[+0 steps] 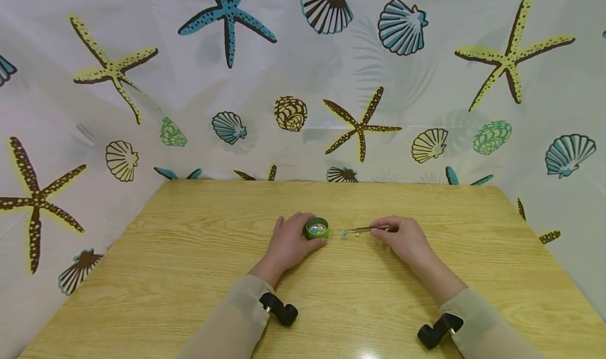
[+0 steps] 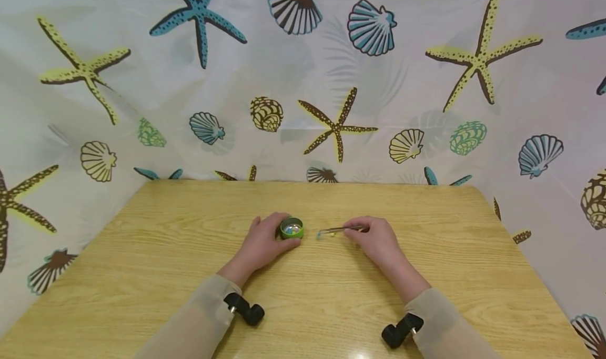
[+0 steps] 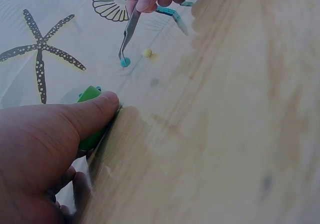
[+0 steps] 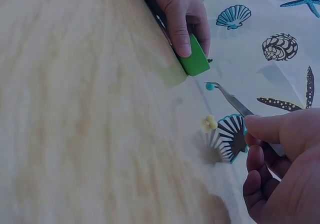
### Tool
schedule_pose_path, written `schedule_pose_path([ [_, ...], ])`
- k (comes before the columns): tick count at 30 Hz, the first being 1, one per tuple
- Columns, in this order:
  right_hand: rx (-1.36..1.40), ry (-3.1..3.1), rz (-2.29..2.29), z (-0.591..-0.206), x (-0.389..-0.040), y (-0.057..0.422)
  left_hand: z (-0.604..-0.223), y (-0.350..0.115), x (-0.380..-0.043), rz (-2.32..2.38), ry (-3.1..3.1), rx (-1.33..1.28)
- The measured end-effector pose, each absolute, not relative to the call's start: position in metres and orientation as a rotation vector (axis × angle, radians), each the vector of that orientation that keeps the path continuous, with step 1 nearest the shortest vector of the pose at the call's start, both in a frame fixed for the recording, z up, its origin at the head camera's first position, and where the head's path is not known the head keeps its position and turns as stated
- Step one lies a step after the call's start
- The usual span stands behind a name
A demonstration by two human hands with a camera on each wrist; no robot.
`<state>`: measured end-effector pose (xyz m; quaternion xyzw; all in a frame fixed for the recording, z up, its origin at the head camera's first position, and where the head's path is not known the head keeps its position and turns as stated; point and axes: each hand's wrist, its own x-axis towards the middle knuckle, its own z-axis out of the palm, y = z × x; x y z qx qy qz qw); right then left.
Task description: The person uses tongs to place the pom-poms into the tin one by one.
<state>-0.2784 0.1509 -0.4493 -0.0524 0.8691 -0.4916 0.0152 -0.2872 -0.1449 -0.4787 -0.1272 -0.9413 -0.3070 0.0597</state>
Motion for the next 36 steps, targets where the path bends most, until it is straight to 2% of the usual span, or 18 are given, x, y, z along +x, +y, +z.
schedule_pose_path([
  [18, -0.188, 2.682, -1.602, -0.430, -0.282, 0.133, -0.478, -0.145, -0.286, -0.933, -2.847, -0.387],
  [29, -0.269, 2.704, -1.621, -0.430, -0.288, 0.113, -0.476, -0.145, -0.285, -0.931, -2.850, -0.385],
  [36, -0.226, 2.683, -1.607, -0.433, -0.289, 0.105, -0.477, -0.145, -0.286, -0.933, -2.846, -0.385],
])
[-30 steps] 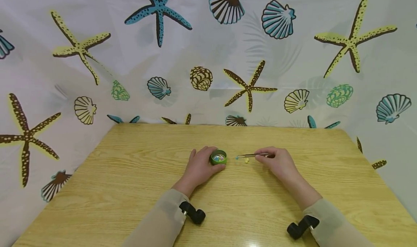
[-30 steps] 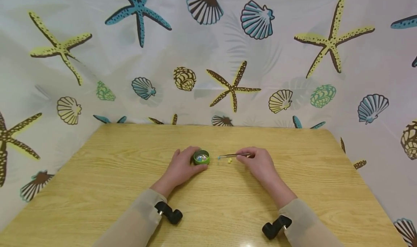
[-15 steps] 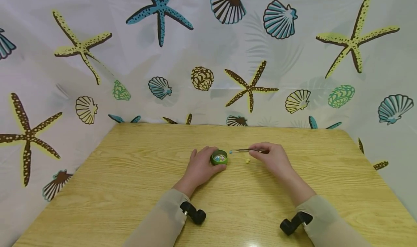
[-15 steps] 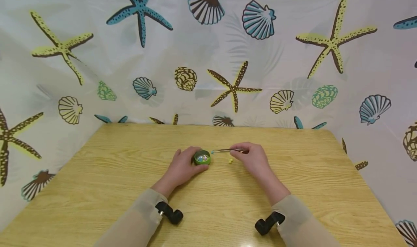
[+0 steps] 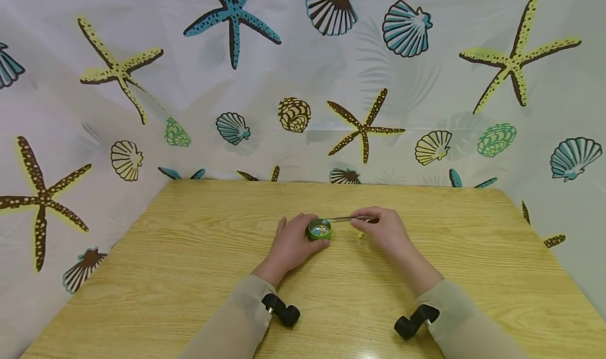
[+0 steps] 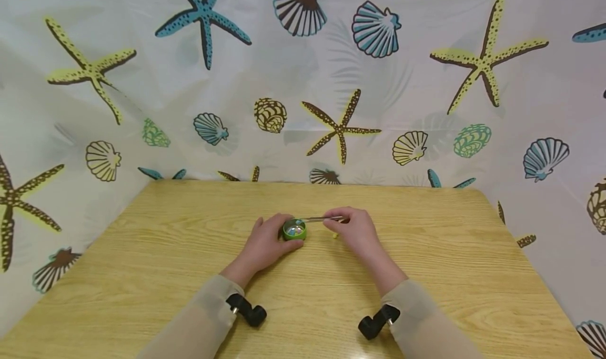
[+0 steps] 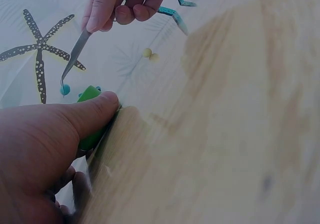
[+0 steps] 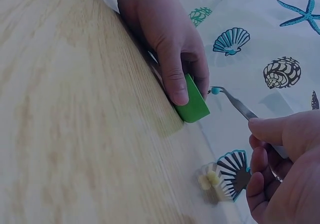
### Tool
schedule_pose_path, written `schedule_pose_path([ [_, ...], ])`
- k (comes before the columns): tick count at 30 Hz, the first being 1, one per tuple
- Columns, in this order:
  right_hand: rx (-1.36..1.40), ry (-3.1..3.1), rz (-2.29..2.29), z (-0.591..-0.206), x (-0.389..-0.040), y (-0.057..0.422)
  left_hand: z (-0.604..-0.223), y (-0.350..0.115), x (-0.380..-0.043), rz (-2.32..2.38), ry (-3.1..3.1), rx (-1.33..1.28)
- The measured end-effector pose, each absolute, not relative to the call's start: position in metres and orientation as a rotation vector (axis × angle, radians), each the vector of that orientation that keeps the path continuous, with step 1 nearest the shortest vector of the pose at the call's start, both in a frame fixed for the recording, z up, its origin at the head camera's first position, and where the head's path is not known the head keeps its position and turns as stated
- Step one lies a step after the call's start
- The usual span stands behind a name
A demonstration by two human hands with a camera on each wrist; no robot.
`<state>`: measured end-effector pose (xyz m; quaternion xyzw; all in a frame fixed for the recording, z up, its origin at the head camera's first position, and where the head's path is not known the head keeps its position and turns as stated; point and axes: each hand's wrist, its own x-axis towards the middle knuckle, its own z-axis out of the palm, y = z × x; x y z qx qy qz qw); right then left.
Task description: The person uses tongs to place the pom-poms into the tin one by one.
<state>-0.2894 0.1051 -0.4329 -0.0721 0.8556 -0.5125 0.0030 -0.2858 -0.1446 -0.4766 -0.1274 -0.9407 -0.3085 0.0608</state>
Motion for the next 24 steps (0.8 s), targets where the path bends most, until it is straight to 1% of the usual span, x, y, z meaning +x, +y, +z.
schedule_pose_path([
  [24, -0.211, 2.744, -1.574, -0.4416, -0.2917, 0.1038, -0.4765, -0.1450, -0.2847, -0.950, -2.840, -0.386],
])
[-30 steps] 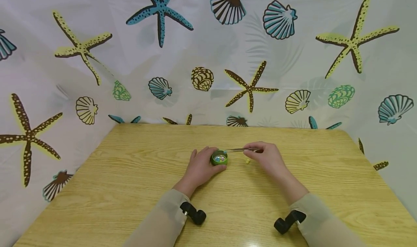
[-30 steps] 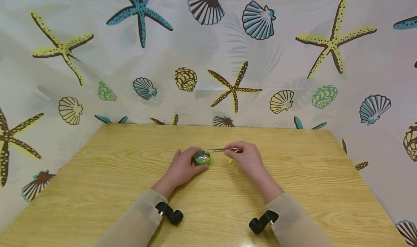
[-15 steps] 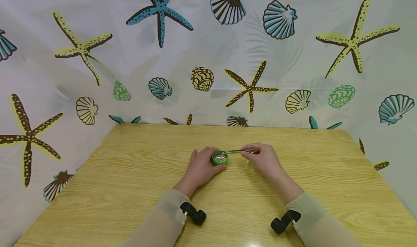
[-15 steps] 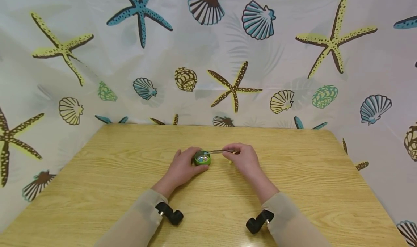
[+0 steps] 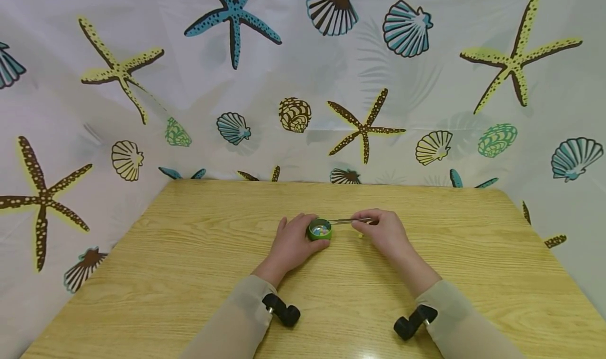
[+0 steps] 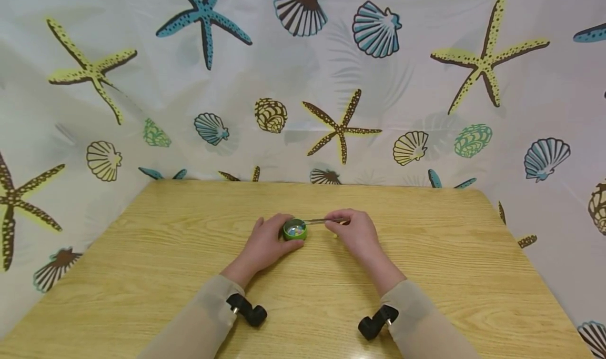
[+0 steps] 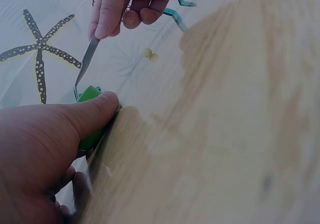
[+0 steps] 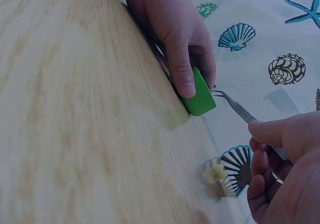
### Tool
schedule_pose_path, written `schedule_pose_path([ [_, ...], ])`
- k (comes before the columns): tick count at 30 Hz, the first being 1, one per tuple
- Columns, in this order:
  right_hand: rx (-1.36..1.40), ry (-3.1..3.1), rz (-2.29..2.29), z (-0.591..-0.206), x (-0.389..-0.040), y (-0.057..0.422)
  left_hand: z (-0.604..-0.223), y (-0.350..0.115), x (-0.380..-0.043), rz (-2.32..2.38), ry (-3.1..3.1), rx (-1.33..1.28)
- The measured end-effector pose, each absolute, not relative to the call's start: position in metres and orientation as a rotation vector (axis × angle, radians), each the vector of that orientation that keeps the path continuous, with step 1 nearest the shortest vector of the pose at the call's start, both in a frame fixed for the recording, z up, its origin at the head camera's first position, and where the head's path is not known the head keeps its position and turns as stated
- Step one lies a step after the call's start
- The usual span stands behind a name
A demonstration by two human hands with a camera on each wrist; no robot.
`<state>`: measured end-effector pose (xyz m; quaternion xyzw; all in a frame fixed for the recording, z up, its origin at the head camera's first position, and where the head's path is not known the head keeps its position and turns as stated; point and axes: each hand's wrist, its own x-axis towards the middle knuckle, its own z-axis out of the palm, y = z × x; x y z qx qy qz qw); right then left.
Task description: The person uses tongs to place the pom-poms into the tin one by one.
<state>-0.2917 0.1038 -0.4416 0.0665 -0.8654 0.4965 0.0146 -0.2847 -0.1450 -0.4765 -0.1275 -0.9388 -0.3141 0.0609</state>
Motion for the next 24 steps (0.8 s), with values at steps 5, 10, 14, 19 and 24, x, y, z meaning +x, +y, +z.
schedule_pose_path([
  [5, 0.189, -2.703, 1.555, -0.439, -0.289, 0.106, -0.476, -0.144, -0.284, -0.946, -2.844, -0.382],
  [10, 0.143, -2.702, 1.584, -0.436, -0.286, 0.113, -0.477, -0.144, -0.284, -0.939, -2.848, -0.381],
  [14, 0.122, -2.702, 1.612, -0.436, -0.284, 0.123, -0.478, -0.143, -0.285, -0.937, -2.849, -0.386],
  [19, 0.110, -2.703, 1.608, -0.436, -0.282, 0.136, -0.478, -0.144, -0.285, -0.945, -2.844, -0.386],
  [24, 0.076, -2.713, 1.598, -0.435, -0.281, 0.150, -0.477, -0.145, -0.285, -0.937, -2.847, -0.385],
])
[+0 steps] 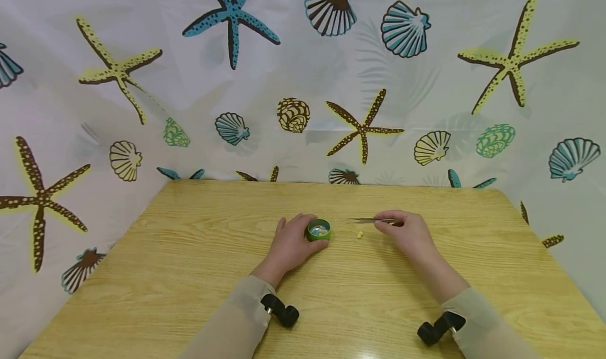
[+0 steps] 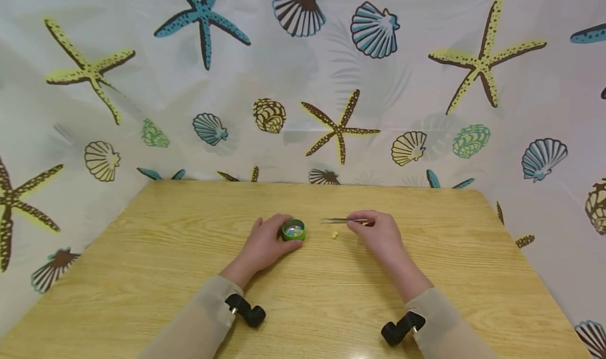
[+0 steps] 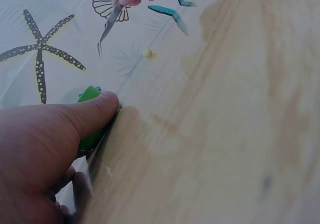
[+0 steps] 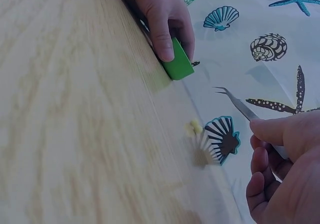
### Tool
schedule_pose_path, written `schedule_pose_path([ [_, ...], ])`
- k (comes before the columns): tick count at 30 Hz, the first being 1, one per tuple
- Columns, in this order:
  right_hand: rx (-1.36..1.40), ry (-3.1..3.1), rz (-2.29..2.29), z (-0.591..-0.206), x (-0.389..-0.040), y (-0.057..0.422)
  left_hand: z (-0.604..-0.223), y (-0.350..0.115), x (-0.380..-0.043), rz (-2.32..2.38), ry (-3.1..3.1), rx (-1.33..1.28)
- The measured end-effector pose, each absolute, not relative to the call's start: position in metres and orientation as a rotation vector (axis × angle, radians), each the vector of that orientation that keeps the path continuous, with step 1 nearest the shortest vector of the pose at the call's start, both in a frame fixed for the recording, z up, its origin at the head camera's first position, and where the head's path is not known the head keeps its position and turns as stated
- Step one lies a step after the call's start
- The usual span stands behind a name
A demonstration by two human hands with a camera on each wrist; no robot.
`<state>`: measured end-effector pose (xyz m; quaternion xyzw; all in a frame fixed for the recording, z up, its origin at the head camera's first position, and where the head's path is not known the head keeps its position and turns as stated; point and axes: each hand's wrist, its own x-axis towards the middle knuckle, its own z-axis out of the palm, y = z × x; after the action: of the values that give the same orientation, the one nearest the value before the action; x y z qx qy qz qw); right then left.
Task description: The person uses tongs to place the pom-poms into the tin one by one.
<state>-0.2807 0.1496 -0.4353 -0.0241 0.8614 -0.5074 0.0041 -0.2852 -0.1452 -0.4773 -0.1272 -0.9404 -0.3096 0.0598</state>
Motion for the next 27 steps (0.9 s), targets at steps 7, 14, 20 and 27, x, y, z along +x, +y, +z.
schedule_pose_path([
  [7, -0.057, 2.723, -1.568, -0.438, -0.278, 0.166, -0.479, -0.145, -0.287, -0.937, -2.851, -0.378],
  [14, -0.050, 2.723, -1.581, -0.444, -0.280, 0.177, -0.479, -0.144, -0.287, -0.937, -2.851, -0.378],
  [20, -0.037, 2.716, -1.575, -0.447, -0.281, 0.178, -0.479, -0.143, -0.288, -0.940, -2.859, -0.381],
  [27, -0.009, 2.701, -1.560, -0.450, -0.282, 0.179, -0.479, -0.143, -0.287, -0.932, -2.863, -0.376],
])
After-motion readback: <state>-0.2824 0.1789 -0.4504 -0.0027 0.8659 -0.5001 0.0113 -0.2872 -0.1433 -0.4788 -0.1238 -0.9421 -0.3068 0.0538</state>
